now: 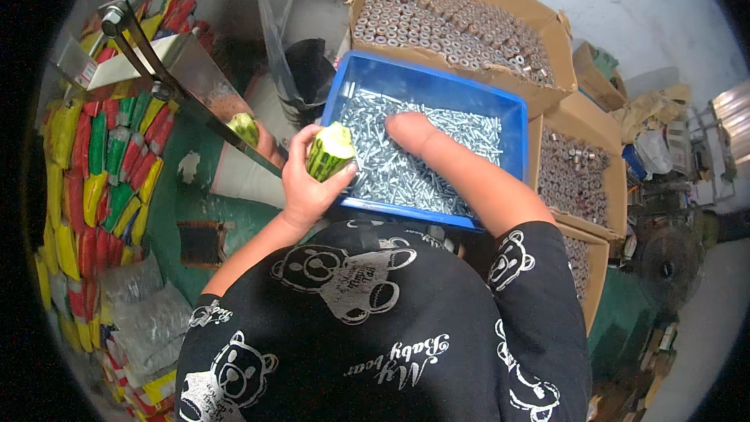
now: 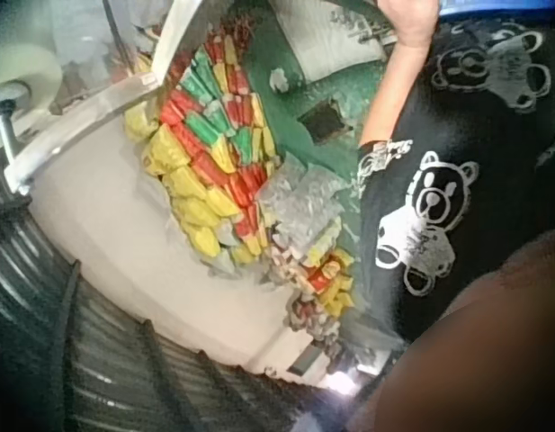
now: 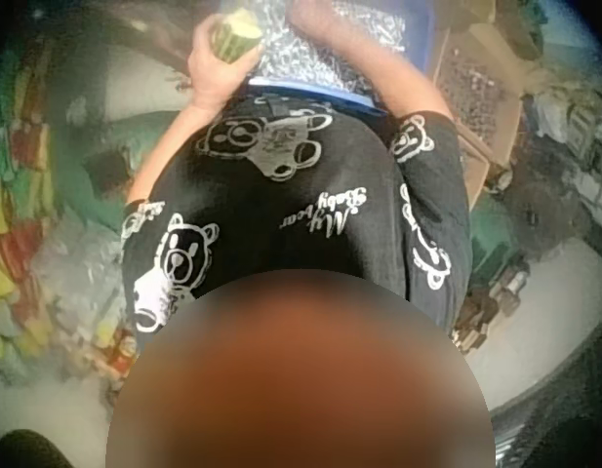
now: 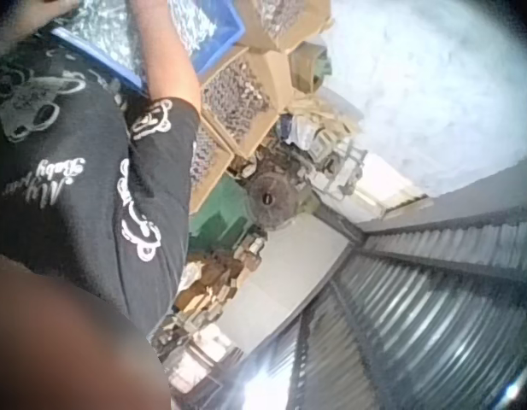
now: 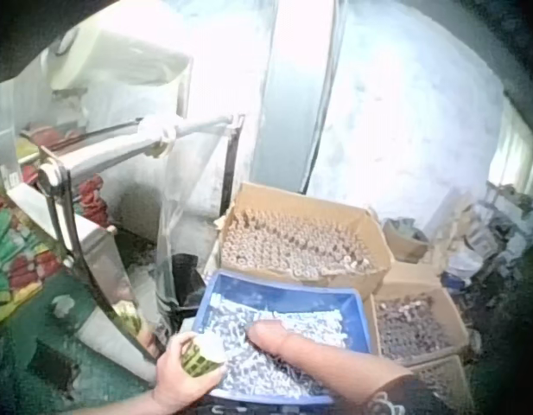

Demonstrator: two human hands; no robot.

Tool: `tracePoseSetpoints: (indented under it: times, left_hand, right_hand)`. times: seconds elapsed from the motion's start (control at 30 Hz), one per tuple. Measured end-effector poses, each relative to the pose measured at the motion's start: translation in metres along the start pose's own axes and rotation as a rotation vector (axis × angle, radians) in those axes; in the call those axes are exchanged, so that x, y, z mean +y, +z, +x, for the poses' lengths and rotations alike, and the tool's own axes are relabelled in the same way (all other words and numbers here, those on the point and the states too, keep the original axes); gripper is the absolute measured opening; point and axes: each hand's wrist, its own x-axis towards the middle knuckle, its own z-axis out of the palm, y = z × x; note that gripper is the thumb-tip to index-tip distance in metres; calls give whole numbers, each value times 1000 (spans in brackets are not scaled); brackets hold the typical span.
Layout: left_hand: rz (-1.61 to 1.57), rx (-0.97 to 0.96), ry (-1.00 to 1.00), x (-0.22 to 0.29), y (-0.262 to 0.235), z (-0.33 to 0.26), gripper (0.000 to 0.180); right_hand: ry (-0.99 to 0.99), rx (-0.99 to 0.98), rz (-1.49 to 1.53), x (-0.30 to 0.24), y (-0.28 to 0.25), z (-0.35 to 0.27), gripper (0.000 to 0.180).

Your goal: Sorting and packing metal fasteners into tubes within cardboard boxes while holding a cucumber.

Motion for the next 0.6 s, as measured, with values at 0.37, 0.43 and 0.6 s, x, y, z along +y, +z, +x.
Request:
tracePoseSetpoints:
  times: [0.37, 0.43, 0.6]
  left_hand:
    - [-74, -127, -59, -4, -9, 3, 65]
    - [-133, -156, -70, -2, -11, 4, 65]
    - [-42, -227, 82, -5, -17, 3, 66]
  right_hand:
    - [-59, -22, -212, 24, -35, -23, 16]
    - [-1, 185, 149, 30, -44, -28, 17]
    - [219, -116, 1263, -40, -94, -16, 15]
